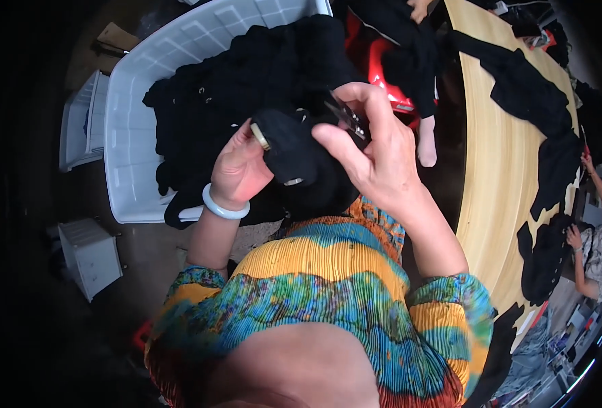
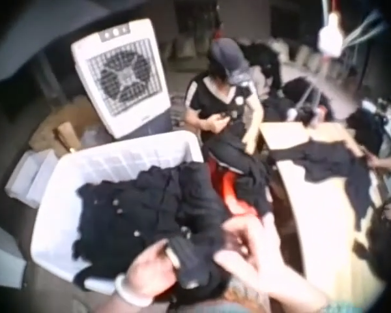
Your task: Trimming excess threads from buttons on black garments using a pair of snips.
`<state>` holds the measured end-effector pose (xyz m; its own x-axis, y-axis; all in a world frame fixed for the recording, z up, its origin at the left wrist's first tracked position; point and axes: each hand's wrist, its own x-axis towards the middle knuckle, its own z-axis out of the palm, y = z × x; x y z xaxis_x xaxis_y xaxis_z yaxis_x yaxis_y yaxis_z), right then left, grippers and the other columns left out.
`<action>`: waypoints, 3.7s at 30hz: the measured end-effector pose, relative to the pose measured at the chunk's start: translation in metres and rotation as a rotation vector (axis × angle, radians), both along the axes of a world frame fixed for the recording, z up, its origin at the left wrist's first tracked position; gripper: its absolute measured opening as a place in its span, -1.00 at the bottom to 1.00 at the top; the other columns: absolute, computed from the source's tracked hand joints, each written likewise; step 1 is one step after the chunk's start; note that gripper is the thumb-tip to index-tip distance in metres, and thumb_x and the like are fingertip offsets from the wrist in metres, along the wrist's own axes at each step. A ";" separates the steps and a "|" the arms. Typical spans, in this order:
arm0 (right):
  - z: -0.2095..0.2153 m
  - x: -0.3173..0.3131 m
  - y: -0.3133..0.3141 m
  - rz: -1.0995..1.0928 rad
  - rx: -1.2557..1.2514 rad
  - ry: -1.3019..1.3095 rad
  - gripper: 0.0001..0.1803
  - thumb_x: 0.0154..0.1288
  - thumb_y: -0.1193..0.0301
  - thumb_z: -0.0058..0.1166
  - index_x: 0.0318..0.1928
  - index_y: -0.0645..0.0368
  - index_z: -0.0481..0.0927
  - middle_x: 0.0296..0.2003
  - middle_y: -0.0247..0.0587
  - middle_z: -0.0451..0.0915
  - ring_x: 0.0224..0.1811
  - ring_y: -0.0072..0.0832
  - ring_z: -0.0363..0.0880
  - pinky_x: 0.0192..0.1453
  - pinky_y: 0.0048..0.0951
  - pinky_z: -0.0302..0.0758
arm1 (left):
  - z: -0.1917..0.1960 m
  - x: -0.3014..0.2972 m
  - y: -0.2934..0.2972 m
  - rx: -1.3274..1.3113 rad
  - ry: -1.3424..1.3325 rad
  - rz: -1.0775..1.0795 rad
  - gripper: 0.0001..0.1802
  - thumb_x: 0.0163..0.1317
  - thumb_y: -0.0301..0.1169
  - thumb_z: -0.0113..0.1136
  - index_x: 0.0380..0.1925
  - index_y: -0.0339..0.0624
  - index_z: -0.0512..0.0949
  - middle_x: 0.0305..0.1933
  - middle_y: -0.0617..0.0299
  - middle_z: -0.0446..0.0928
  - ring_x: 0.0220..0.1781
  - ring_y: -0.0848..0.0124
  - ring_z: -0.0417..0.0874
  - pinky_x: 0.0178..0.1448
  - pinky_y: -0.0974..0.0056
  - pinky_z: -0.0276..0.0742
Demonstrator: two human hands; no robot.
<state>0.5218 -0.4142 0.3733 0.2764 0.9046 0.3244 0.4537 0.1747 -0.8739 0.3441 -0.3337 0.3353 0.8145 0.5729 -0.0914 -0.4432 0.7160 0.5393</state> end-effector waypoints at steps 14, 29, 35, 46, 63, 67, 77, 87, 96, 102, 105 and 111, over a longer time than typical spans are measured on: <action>0.011 -0.008 -0.027 0.096 -0.037 0.007 -0.73 0.04 0.40 0.13 -0.29 0.29 0.43 -0.54 -0.22 0.45 -0.61 -0.50 0.44 -0.53 -0.59 0.37 | -0.004 0.006 -0.004 0.192 -0.124 0.098 -0.64 0.06 -0.61 0.04 -0.08 -0.11 0.41 -0.07 0.25 0.45 0.02 0.39 0.44 0.15 0.24 0.29; 0.008 -0.019 -0.031 0.295 -0.151 0.261 -0.77 0.08 0.41 0.09 -0.32 0.33 0.44 -0.55 -0.24 0.41 -0.61 -0.55 0.41 -0.54 -0.60 0.33 | -0.001 0.004 -0.007 0.453 -0.200 0.224 -0.64 0.00 -0.60 0.12 -0.12 -0.29 0.41 -0.05 0.02 0.41 0.00 0.28 0.45 0.11 0.24 0.34; 0.012 -0.019 -0.026 0.173 0.050 -0.108 -0.74 -0.02 0.40 0.17 -0.35 0.29 0.45 -0.55 -0.22 0.46 -0.64 -0.48 0.42 -0.59 -0.58 0.33 | -0.003 -0.005 -0.003 0.550 -0.262 0.135 -0.65 -0.02 -0.60 0.14 -0.15 -0.29 0.42 -0.05 0.00 0.42 0.00 0.28 0.45 0.11 0.23 0.34; 0.000 -0.028 -0.016 0.070 0.278 -0.444 -0.67 -0.19 0.40 0.23 -0.34 0.21 0.46 -0.61 -0.30 0.40 -0.65 -0.49 0.40 -0.63 -0.57 0.32 | -0.016 -0.017 -0.012 0.092 -0.208 0.012 -0.60 0.01 -0.61 0.10 -0.08 -0.17 0.41 -0.06 0.18 0.46 0.02 0.32 0.44 0.14 0.21 0.30; 0.001 -0.027 -0.025 0.164 0.218 -0.350 -0.67 -0.10 0.44 0.21 -0.32 0.32 0.42 -0.48 -0.15 0.51 -0.60 -0.38 0.45 -0.56 -0.52 0.38 | -0.025 -0.012 -0.018 0.106 -0.244 -0.079 -0.58 0.02 -0.61 0.09 -0.05 -0.14 0.40 -0.05 0.18 0.45 0.06 0.33 0.42 0.16 0.20 0.27; 0.004 -0.026 -0.028 0.163 0.166 -0.280 -0.70 -0.08 0.44 0.20 -0.34 0.34 0.43 -0.51 -0.14 0.50 -0.62 -0.39 0.44 -0.57 -0.54 0.36 | -0.024 -0.011 -0.013 0.158 -0.223 -0.113 -0.60 0.03 -0.61 0.08 -0.06 -0.14 0.40 -0.04 0.18 0.45 0.06 0.33 0.42 0.17 0.22 0.28; -0.002 -0.034 -0.029 0.113 0.105 -0.029 -0.85 0.00 0.48 0.13 -0.43 0.28 0.47 -0.57 -0.22 0.47 -0.65 -0.44 0.44 -0.59 -0.56 0.35 | -0.024 -0.011 -0.012 0.181 -0.198 -0.115 -0.62 0.04 -0.59 0.08 -0.08 -0.11 0.42 -0.04 0.20 0.43 0.05 0.36 0.41 0.18 0.21 0.28; -0.013 -0.027 -0.026 -0.027 0.023 0.285 -0.81 0.08 0.49 0.10 -0.31 0.31 0.44 -0.53 -0.27 0.46 -0.52 -0.65 0.42 -0.43 -0.68 0.35 | -0.019 -0.010 -0.014 0.009 -0.108 -0.069 -0.64 0.08 -0.55 0.05 -0.08 -0.01 0.43 0.02 0.24 0.41 0.11 0.35 0.37 0.21 0.19 0.24; -0.041 -0.021 -0.003 0.085 -0.048 0.340 -0.46 -0.07 0.45 0.21 -0.02 0.22 0.31 -0.47 -0.34 0.44 -0.48 -0.66 0.38 -0.38 -0.65 0.32 | 0.014 0.017 0.005 -0.027 0.290 -0.180 -0.77 0.22 -0.41 -0.10 -0.14 -0.20 0.38 -0.18 0.27 0.44 -0.14 0.51 0.46 -0.05 0.39 0.41; -0.032 -0.016 0.015 -0.005 -0.019 0.790 -0.65 0.00 0.58 0.14 -0.15 0.25 0.38 -0.38 -0.44 0.48 -0.36 -0.80 0.38 -0.24 -0.78 0.33 | -0.003 0.021 0.006 0.230 0.269 -0.085 -0.67 0.30 -0.22 -0.27 -0.17 -0.24 0.36 -0.23 0.27 0.45 -0.18 0.56 0.46 -0.09 0.44 0.41; -0.019 -0.008 0.024 -0.050 -0.031 0.887 -0.67 0.00 0.55 0.16 -0.18 0.22 0.40 -0.43 -0.47 0.46 -0.39 -0.80 0.38 -0.25 -0.79 0.31 | -0.032 0.004 0.003 0.331 0.486 -0.183 -0.57 0.32 -0.16 -0.36 -0.09 -0.28 0.32 -0.13 0.20 0.43 -0.09 0.51 0.45 0.02 0.42 0.36; -0.045 -0.003 0.041 -0.044 -0.107 0.903 -0.70 -0.01 0.49 0.18 -0.22 0.21 0.42 -0.51 -0.51 0.42 -0.47 -0.81 0.37 -0.34 -0.78 0.31 | 0.021 0.000 -0.012 -0.016 0.160 -0.184 -0.58 0.32 -0.30 -0.41 0.05 -0.39 0.17 0.04 0.05 0.31 0.09 0.37 0.34 0.18 0.29 0.23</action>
<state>0.5190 -0.3736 0.3287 0.4196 0.9001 -0.1170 -0.4072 0.0714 -0.9105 0.3437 -0.3457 0.3563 0.8792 0.4142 -0.2355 -0.2146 0.7855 0.5804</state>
